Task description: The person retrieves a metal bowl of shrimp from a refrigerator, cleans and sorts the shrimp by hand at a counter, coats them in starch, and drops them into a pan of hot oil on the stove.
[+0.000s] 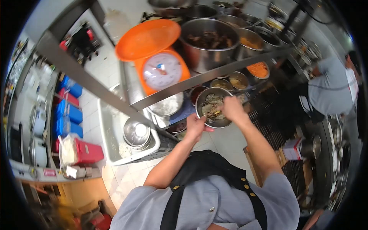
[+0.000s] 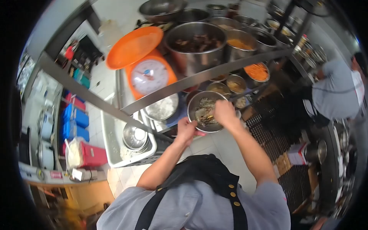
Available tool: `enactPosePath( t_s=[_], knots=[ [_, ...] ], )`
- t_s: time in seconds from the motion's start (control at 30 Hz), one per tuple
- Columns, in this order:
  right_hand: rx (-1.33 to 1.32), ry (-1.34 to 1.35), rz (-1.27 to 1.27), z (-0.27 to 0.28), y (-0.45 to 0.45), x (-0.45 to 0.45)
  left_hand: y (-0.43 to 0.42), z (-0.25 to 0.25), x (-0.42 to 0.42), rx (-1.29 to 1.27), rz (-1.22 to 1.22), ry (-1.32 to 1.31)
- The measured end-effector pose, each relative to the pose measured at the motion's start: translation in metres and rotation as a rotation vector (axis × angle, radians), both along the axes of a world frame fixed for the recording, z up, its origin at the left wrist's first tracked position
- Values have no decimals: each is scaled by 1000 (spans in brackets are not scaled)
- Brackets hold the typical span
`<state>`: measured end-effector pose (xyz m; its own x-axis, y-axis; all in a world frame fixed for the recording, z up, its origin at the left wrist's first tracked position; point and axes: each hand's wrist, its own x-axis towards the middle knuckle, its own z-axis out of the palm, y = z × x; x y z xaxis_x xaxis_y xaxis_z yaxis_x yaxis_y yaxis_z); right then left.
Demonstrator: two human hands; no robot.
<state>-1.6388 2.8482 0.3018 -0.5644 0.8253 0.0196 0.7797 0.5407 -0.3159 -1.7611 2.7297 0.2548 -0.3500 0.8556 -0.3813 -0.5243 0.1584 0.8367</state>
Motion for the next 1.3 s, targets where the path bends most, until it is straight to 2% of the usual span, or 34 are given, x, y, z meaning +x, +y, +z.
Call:
enactPosePath(
  t_s=[0.03,0.1,0.13,0.2,0.23,0.3,0.37,0.43,0.47,0.5,0.57,0.63,0.67,0.73,0.77,0.83,0.9,0.93,1.0,1.03,1.07,1.1,1.13,1.2,1.23,1.27,1.3],
  knots=[
    [109,20,70,-23,-5,-12,-3,-1,-1,58,91,-12],
    [150,131,94,-35,-14,-45,-9,0,-12,85,138,9],
    [147,134,118,-38,-16,-60,-12,-5,-20,58,169,31],
    [112,374,214,-38,-15,-87,-23,-1,-36,30,205,86],
    [112,382,233,-38,-15,-96,-26,3,-44,97,226,72],
    [95,471,441,-39,-16,-115,-36,25,-57,90,316,26],
    [93,398,536,-36,-16,-126,-44,30,-70,110,365,31],
    [335,190,506,-17,-39,-133,-44,34,-81,132,413,33],
    [104,102,591,-19,-45,-140,-44,32,-87,73,411,101],
    [106,108,612,-27,-34,-148,-43,35,-94,23,409,172],
    [-67,13,956,-44,-4,-163,-46,37,-98,41,455,148],
    [-148,107,816,-1,-11,-157,-45,40,-99,-13,451,116],
    [-153,90,743,2,-14,-164,-42,42,-101,-8,457,118],
    [-171,64,669,-10,-15,-172,-40,43,-101,9,440,143],
    [-222,143,695,-28,-7,-184,-37,45,-102,21,430,160],
    [-271,230,720,-28,-1,-193,-33,46,-107,20,434,185],
    [-342,391,772,-8,-8,-189,-28,57,-103,-17,432,402],
    [-235,303,743,-9,-14,-192,-25,59,-103,-23,426,404],
    [-200,416,761,-50,-6,-212,-13,68,-109,-214,305,936],
    [-167,521,786,-67,-1,-220,-7,59,-114,-211,306,945],
    [-171,696,902,-70,-1,-221,-2,40,-126,-146,333,1449],
    [-174,703,906,-81,1,-226,-2,36,-128,-73,343,1951],
    [-111,716,945,-92,0,-231,-3,32,-131,-82,342,1957],
    [-46,733,994,-84,1,-228,-9,43,-132,-194,46,2141],
    [-133,656,942,-78,9,-222,-12,48,-131,-204,52,2144],
    [-215,580,890,-69,18,-217,-16,56,-130,-291,-57,2152],
    [-116,409,832,-75,37,-219,-18,61,-128,-382,-156,2148]
  ],
)
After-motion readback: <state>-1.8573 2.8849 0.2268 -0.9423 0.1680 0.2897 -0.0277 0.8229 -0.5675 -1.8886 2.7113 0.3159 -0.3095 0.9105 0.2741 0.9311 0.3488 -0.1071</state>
